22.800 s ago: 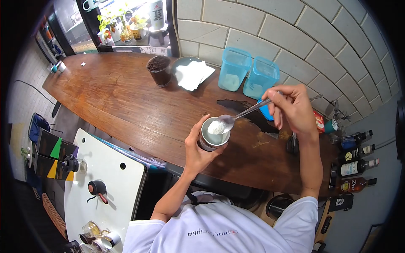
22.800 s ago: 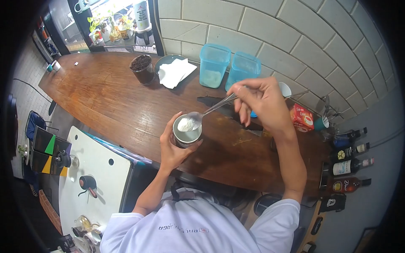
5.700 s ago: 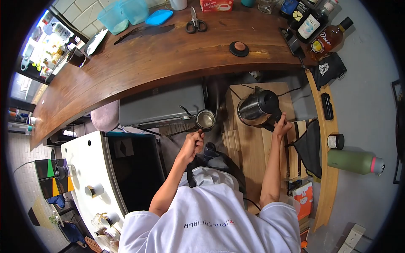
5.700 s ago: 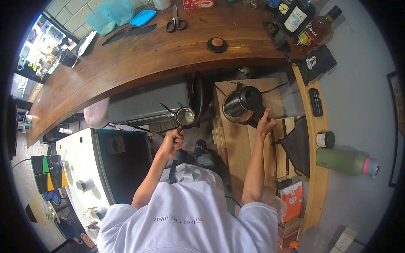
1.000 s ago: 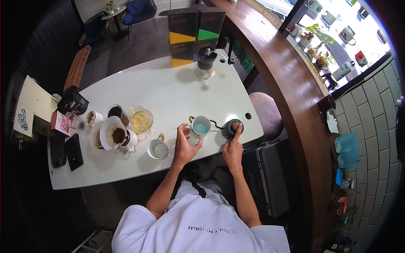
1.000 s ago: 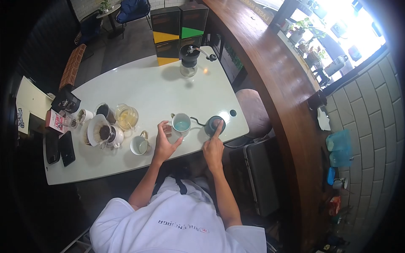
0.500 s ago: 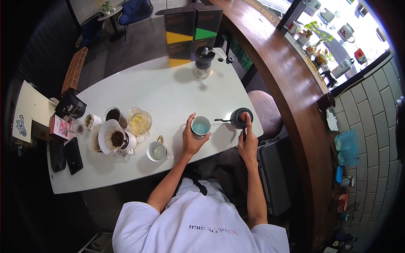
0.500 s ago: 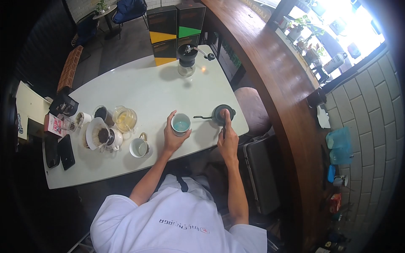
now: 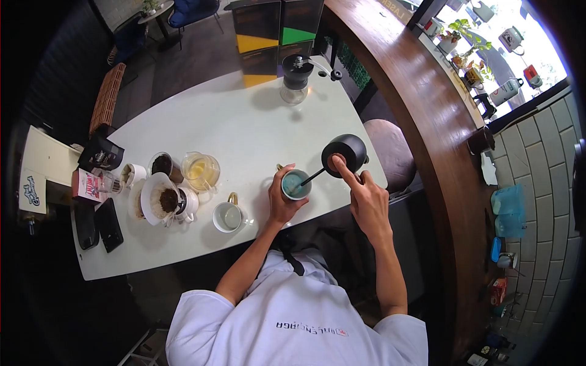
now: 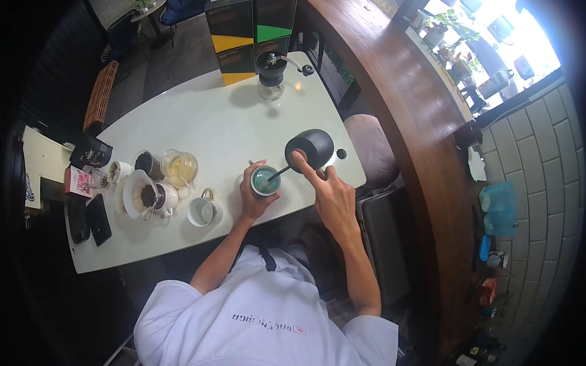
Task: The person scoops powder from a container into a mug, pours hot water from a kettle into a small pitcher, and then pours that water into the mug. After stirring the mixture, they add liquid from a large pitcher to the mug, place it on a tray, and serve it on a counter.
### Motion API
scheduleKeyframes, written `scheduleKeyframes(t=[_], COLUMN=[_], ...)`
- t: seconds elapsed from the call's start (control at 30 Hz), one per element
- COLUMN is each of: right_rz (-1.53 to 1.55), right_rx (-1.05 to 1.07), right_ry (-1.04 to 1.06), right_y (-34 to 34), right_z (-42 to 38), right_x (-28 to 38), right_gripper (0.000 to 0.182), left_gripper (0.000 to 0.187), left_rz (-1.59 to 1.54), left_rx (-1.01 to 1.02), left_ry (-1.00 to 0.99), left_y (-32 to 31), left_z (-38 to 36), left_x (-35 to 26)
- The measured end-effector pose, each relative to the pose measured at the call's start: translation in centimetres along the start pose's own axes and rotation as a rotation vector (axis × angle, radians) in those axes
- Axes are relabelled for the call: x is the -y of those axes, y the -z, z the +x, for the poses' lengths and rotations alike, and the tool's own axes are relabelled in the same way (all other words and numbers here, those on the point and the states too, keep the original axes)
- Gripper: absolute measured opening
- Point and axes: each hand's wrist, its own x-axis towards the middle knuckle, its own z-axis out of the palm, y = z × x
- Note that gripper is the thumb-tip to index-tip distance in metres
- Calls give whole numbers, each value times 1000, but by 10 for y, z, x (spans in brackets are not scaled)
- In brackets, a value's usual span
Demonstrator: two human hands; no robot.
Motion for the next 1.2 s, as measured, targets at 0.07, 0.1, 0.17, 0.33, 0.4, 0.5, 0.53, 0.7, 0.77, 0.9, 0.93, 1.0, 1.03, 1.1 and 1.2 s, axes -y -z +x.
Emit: scheduleKeyframes(t=[0.07,0.1,0.17,0.33,0.4,0.5,0.53,0.7,0.77,0.9,0.93,1.0,1.03,1.1,1.2], right_rz=[-15,-9,0,-56,-61,-71,-78,-95,-62,-92,-92,-94,-84,-75,-67], right_rx=[-13,-28,-44,-26,-28,-39,-46,-41,-78,-45,-48,-52,-63,-74,-45], right_ry=[15,27,36,-5,25,58,58,34,79,11,-14,-43,-6,51,9], right_y=[2,2,4,8,4,0,0,-3,-5,-4,-3,-4,-6,-10,-8], right_z=[1,2,3,7,6,5,4,8,8,7,9,10,9,7,4], right_x=[-1,0,1,3,5,4,4,7,6,2,4,6,6,5,3], right_gripper=[85,88,91,82,82,82,82,84,85,84,84,84,85,89,89], left_gripper=[79,79,79,79,78,78,79,79,80,80,80,80,81,81,81], left_rz=[-71,-70,-80,-117,-137,-140,-128,-131,-114,-103,-113,-125,-117,-107,-113], left_rx=[19,21,18,21,17,21,22,28,26,20,21,26,28,29,21], left_ry=[8,11,19,31,35,30,30,32,43,4,3,4,16,24,-4], left_y=[0,0,0,-1,-2,-1,0,-1,0,0,0,0,0,0,0], left_z=[0,-1,-2,-4,-5,-4,-5,-4,-3,-3,-3,-4,-4,-4,-4], left_x=[-2,-2,0,3,4,6,6,2,0,2,2,0,0,1,4])
